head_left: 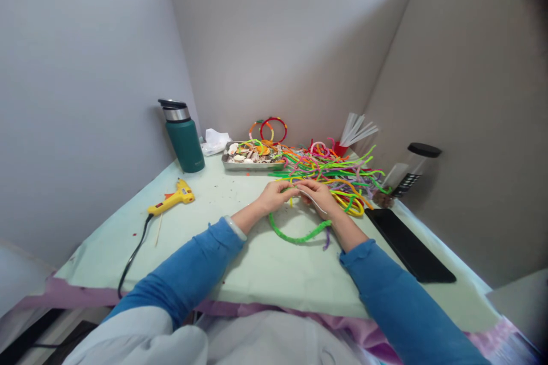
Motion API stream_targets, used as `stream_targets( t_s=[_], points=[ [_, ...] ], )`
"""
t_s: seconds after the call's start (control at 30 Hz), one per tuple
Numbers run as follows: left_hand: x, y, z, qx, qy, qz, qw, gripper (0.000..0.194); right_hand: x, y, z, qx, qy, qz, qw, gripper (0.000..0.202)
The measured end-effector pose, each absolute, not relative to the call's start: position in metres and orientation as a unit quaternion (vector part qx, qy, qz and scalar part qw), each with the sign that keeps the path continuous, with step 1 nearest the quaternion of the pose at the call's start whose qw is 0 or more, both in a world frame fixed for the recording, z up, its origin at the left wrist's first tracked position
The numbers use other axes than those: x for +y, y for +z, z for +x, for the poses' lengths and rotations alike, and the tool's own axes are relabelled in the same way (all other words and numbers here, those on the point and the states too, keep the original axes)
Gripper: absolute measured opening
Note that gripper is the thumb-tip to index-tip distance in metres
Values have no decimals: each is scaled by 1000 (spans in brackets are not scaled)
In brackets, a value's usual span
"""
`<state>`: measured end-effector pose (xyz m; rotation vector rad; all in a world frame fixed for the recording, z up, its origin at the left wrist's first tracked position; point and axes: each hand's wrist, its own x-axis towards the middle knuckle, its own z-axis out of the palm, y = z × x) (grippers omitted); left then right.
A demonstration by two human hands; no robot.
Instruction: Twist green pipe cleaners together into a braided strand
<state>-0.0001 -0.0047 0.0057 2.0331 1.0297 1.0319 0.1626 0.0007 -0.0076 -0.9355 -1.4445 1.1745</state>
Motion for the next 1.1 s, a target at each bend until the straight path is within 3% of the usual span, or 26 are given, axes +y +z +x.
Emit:
stream_targets(
  t_s=[0.37,0.6,0.83,1.1],
  points=[
    [-4,6,-1,419,400,769,271,41,1,-8,165,-609,509,-384,473,34],
    [2,2,-1,438,413,762,241,36,8,-9,172,-558,567,-387,466,57],
    [3,2,1,430,436,716,335,32,4,-7,173,-549,604,-377,439,66],
    [7,-3,-2,420,434,691,397,33,2,-4,168,-564,530,-405,487,49]
  ],
)
